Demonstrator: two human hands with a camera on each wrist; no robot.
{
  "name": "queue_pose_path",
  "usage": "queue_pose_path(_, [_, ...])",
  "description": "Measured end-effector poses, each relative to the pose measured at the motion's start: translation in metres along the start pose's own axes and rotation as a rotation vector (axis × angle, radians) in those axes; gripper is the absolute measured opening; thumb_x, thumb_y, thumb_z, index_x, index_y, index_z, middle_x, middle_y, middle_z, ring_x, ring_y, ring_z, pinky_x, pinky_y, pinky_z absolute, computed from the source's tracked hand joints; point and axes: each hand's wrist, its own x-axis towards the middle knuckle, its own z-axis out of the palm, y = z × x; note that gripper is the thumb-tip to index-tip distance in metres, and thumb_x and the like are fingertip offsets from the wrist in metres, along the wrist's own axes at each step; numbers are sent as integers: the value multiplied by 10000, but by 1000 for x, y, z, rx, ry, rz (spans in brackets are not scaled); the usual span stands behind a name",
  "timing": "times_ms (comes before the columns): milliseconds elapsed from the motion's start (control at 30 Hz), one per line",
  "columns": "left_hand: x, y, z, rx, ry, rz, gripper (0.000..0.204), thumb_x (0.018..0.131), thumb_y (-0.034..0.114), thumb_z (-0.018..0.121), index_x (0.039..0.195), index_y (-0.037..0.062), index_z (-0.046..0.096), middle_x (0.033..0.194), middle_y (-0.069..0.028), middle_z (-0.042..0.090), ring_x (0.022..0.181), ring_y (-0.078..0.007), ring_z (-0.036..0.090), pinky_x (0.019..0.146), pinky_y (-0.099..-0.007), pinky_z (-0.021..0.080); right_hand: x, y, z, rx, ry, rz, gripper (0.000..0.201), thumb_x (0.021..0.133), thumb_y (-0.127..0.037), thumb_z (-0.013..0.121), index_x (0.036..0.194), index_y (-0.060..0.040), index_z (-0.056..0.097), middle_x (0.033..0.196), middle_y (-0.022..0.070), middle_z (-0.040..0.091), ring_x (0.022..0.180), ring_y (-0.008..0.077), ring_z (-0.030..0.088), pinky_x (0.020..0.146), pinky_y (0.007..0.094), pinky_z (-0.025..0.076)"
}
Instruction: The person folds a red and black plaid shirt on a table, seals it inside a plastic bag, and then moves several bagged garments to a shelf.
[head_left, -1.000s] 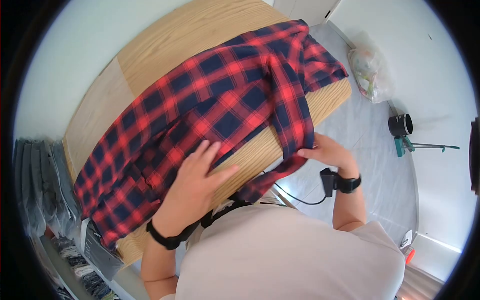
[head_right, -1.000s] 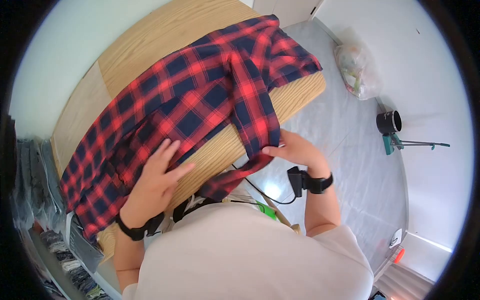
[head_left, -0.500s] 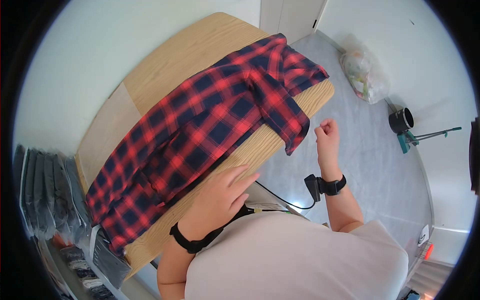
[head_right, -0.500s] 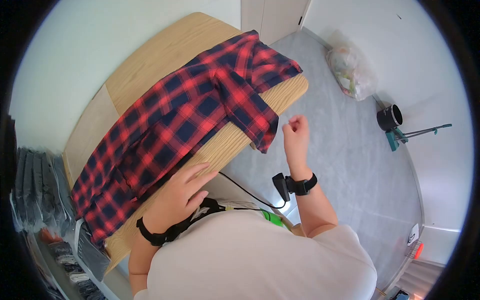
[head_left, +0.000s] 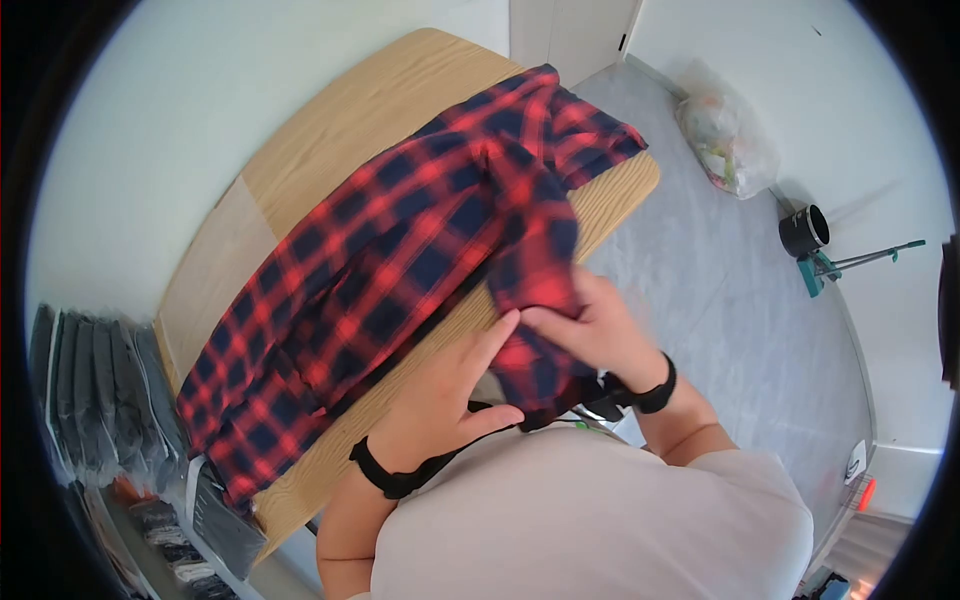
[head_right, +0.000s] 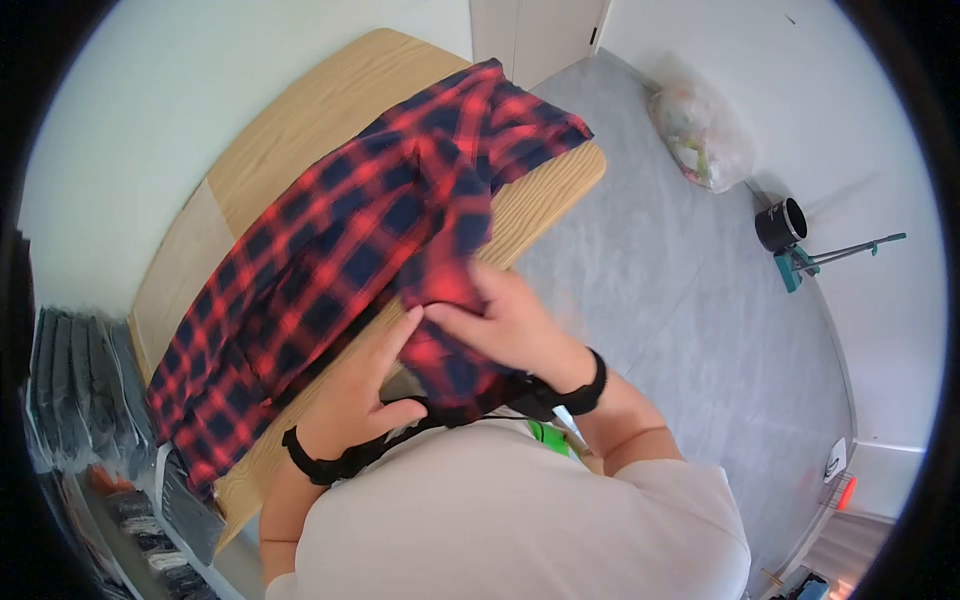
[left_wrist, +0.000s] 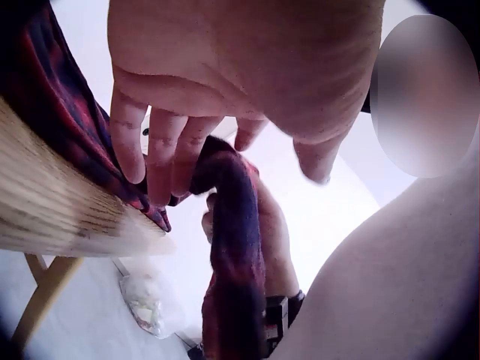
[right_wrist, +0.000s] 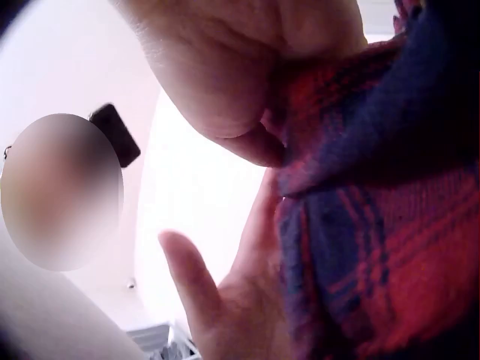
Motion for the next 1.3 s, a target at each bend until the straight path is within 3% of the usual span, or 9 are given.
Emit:
queue_pose_path(100, [-2, 0, 4, -44, 143, -67, 646, 800, 160, 661, 1370, 43, 381, 1170, -197, 541, 1035, -369, 533, 899, -395, 425, 17, -6, 20, -45, -207, -159, 289, 812, -136, 638, 1024, 23, 526, 765, 191, 533, 703, 335, 561, 616, 395, 434])
queue_pose_path(200, [-12, -9, -4, 74, 219, -215, 604, 812, 87, 639, 1356, 12, 390, 1204, -201, 549, 1084, -339, 546, 935, -356, 416, 48, -10, -9, -100, -425, -436, 269, 852, -124, 602, 1063, 33, 547, 824, 152, 601, 753, 264, 613, 690, 335, 478])
queue_pose_path(333, [-16, -5, -19, -224, 392, -246, 508, 813, 32, 604, 1303, 17, 470, 1234, -152, 559, 1131, -250, 538, 1007, -329, 365, 132, 14, -82, -47, -250, 30, 265, 851, -70, 593, 1112, -25, 614, 973, 19, 641, 813, 100, 566, 719, 270, 482])
queue_pose_path(500, [-15, -4, -35, -387, 194, -284, 295, 815, 27, 593, 1108, 14, 627, 1101, -88, 610, 1041, -161, 551, 992, -293, 354, 221, 53, -140, -653, -295, 3, 536, 714, 65, 507, 1207, -128, 594, 968, 1, 610, 701, 104, 494, 643, 239, 454])
queue_pose_path(633, [-31, -4, -45, -590, 392, -342, 200, 835, 18, 564, 1007, 12, 665, 970, -62, 643, 967, -162, 566, 985, -301, 342, 254, 85, -157, -485, -370, 240, 616, 656, 87, 472, 1209, -155, 596, 975, -13, 591, 681, 108, 463, 607, 222, 419])
queue_pose_path(833, [-96, -30, -68, 352, 663, -475, 303, 772, 49, 636, 1074, 58, 621, 1124, -122, 531, 1040, -261, 527, 881, -330, 425, 270, 115, -166, -656, -465, 217, 619, 631, 72, 435, 1164, -190, 610, 1131, -16, 518, 826, 106, 494, 650, 219, 420])
queue_pose_path(933, [-95, -15, -42, 344, 371, -430, 460, 694, 109, 726, 1134, 88, 591, 1156, -131, 519, 1056, -303, 514, 889, -374, 429, 273, 119, -170, -641, -436, 253, 610, 622, 78, 426, 1141, -172, 627, 1071, 23, 574, 898, 174, 548, 770, 261, 462])
queue_pose_path(1033, [-95, -17, -23, 508, 145, -446, 624, 612, 146, 775, 1193, 102, 553, 1216, -139, 499, 1108, -331, 480, 923, -415, 405, 270, 106, -162, -589, -458, 340, 610, 636, 59, 440, 1173, -180, 602, 1040, 24, 568, 673, 110, 477, 580, 233, 403])
queue_pose_path(1300, [-112, -38, -6, 696, 80, -344, 622, 600, 104, 761, 1189, 142, 567, 1241, -121, 500, 1165, -304, 457, 927, -422, 403, 282, 109, -172, -557, -506, 335, 621, 651, 88, 470, 1222, -147, 539, 1163, -45, 513, 681, 94, 477, 586, 227, 409])
